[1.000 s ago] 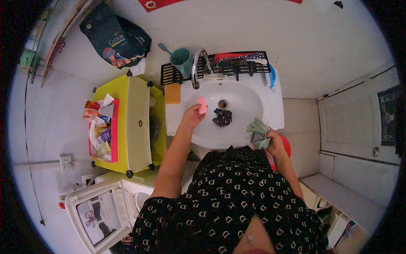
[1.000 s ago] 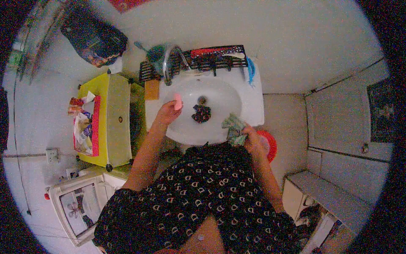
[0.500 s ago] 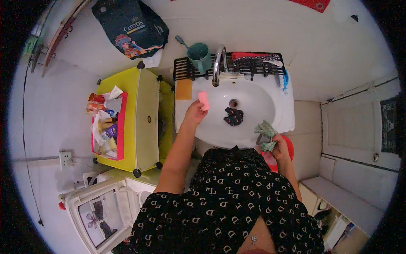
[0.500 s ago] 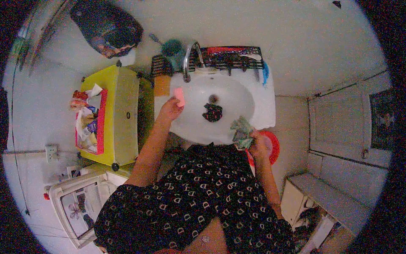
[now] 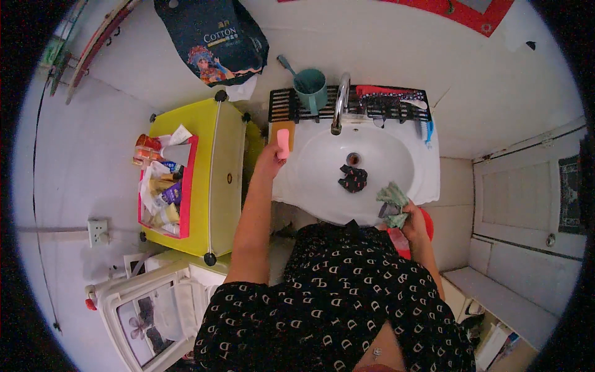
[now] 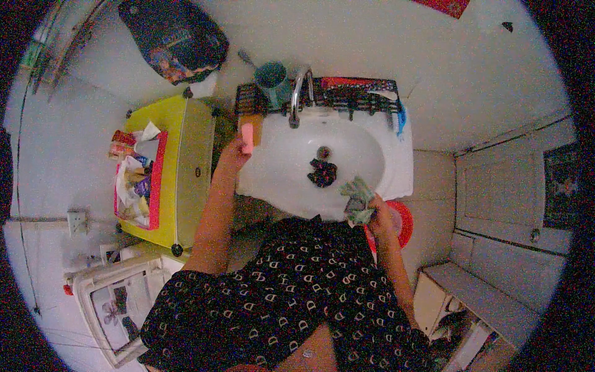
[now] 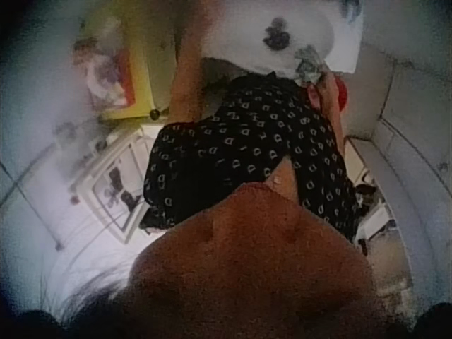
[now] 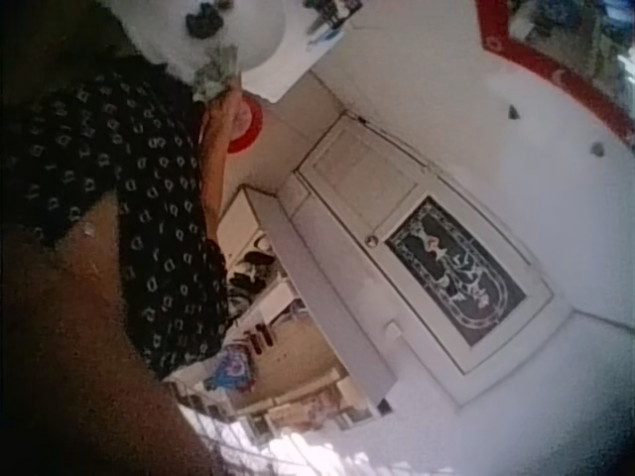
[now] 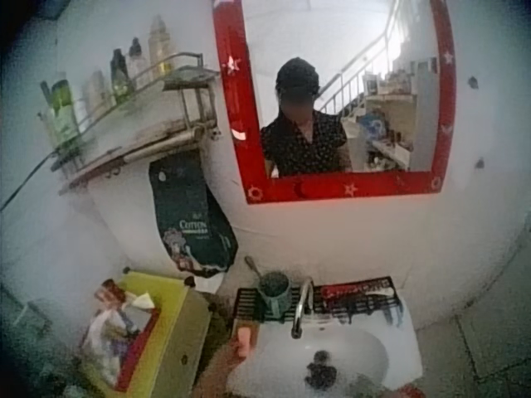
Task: The person wipes a glass shelf and its contents with a cloth, handling bottles and small containers to clean around and underneath them before placing them back on the shelf.
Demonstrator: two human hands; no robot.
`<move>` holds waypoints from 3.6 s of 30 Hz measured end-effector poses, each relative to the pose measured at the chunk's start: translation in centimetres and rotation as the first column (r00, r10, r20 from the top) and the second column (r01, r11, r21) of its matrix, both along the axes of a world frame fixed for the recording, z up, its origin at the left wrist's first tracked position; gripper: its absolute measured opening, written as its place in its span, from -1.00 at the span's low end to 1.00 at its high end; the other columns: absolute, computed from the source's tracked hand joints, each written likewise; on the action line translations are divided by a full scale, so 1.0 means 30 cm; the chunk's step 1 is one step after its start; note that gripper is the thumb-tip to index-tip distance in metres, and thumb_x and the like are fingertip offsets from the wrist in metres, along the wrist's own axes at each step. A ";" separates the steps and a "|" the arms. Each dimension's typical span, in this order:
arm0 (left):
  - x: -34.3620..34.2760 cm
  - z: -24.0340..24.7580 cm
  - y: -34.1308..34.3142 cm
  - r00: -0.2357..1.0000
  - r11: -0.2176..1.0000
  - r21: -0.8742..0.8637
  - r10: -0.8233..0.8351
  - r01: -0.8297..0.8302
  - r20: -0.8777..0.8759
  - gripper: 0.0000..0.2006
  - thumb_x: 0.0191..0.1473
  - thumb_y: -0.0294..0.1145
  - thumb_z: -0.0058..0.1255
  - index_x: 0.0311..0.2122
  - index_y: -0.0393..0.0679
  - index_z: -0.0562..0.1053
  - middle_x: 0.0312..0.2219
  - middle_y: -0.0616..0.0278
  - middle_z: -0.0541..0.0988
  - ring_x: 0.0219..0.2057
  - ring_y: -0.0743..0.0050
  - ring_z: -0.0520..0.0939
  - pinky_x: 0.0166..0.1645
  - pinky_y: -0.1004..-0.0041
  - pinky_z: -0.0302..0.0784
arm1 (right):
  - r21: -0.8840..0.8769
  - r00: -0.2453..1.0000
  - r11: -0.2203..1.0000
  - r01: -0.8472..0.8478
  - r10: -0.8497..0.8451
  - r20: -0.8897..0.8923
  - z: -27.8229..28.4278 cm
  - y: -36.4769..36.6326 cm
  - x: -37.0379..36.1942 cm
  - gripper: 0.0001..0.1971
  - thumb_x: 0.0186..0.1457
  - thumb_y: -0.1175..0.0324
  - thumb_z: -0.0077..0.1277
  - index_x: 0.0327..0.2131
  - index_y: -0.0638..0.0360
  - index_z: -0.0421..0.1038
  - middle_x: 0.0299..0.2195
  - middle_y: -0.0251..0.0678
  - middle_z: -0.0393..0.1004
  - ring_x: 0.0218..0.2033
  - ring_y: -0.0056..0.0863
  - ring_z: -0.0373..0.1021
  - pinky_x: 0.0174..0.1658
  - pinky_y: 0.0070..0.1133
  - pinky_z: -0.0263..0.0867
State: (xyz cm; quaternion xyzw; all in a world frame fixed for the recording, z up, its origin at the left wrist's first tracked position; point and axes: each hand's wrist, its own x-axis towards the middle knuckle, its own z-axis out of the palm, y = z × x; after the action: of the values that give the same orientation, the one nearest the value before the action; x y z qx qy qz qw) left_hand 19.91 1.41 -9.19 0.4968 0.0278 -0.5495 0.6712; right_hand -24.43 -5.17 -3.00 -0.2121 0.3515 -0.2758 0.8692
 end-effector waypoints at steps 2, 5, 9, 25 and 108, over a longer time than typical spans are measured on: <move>0.001 0.040 -0.027 0.999 0.999 -0.022 -0.047 0.047 -0.003 -0.75 -0.16 -0.53 -0.10 -0.26 -0.14 0.36 -0.39 0.25 0.43 -0.41 0.42 0.46 -0.39 0.48 0.38 | 0.073 0.998 0.996 0.048 -0.050 0.027 -0.031 0.000 -0.025 -0.30 -0.28 0.40 -0.18 0.09 0.32 0.06 0.00 -0.09 0.25 -0.09 -0.25 0.30 -0.03 -0.38 0.28; 0.073 0.043 -0.065 0.995 0.994 -0.072 -0.074 0.079 0.070 -0.66 -0.17 -0.53 -0.09 -0.16 -0.17 0.36 -0.35 0.23 0.44 -0.39 0.46 0.45 -0.40 0.48 0.36 | 0.058 1.000 0.998 0.009 -0.009 -0.004 -0.081 0.012 -0.063 -0.27 -0.28 0.39 -0.23 0.13 0.24 0.04 0.06 -0.17 0.21 -0.03 -0.29 0.26 -0.07 -0.35 0.31; 0.096 0.135 -0.233 0.923 1.000 -0.010 -0.020 0.026 0.385 -0.58 -0.16 -0.51 -0.07 -0.09 -0.31 0.33 -0.44 0.19 0.48 -0.53 0.46 0.47 -0.52 0.53 0.33 | 0.034 1.000 0.999 0.002 -0.003 0.031 -0.012 0.012 -0.036 -0.27 -0.28 0.40 -0.24 0.14 0.22 0.03 0.07 -0.17 0.20 -0.04 -0.26 0.26 -0.08 -0.34 0.31; 0.297 0.036 -0.371 0.810 0.989 0.150 -0.082 -0.008 0.580 -0.59 -0.17 -0.57 -0.08 -0.09 -0.31 0.32 -0.39 0.12 0.45 -0.53 0.33 0.49 -0.49 0.44 0.48 | 0.137 0.993 0.984 0.114 -0.109 -0.043 -0.093 0.033 -0.163 -0.35 -0.25 0.46 -0.23 0.08 0.32 0.10 -0.01 -0.17 0.29 -0.06 -0.33 0.28 0.01 -0.41 0.22; -0.056 0.609 1.077 -0.092 0.676 0.116 -0.263 -0.728 0.961 -0.89 -0.19 -0.53 0.00 -0.47 -0.18 0.35 -0.55 0.04 0.45 -0.45 0.01 0.49 -0.38 0.21 0.38 | -0.595 0.622 -0.775 -0.215 0.361 -0.695 0.433 0.671 1.313 -0.62 -0.23 0.48 -0.02 -0.19 0.15 0.35 -0.24 -0.15 0.39 -0.14 -0.14 0.26 -0.07 -0.32 0.18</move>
State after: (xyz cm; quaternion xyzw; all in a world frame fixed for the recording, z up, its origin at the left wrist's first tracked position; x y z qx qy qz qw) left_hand 18.23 33.70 9.08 0.9054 -0.1695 0.1810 0.3446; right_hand 14.97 14.95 9.99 -0.9378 -0.2435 -0.0191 0.2466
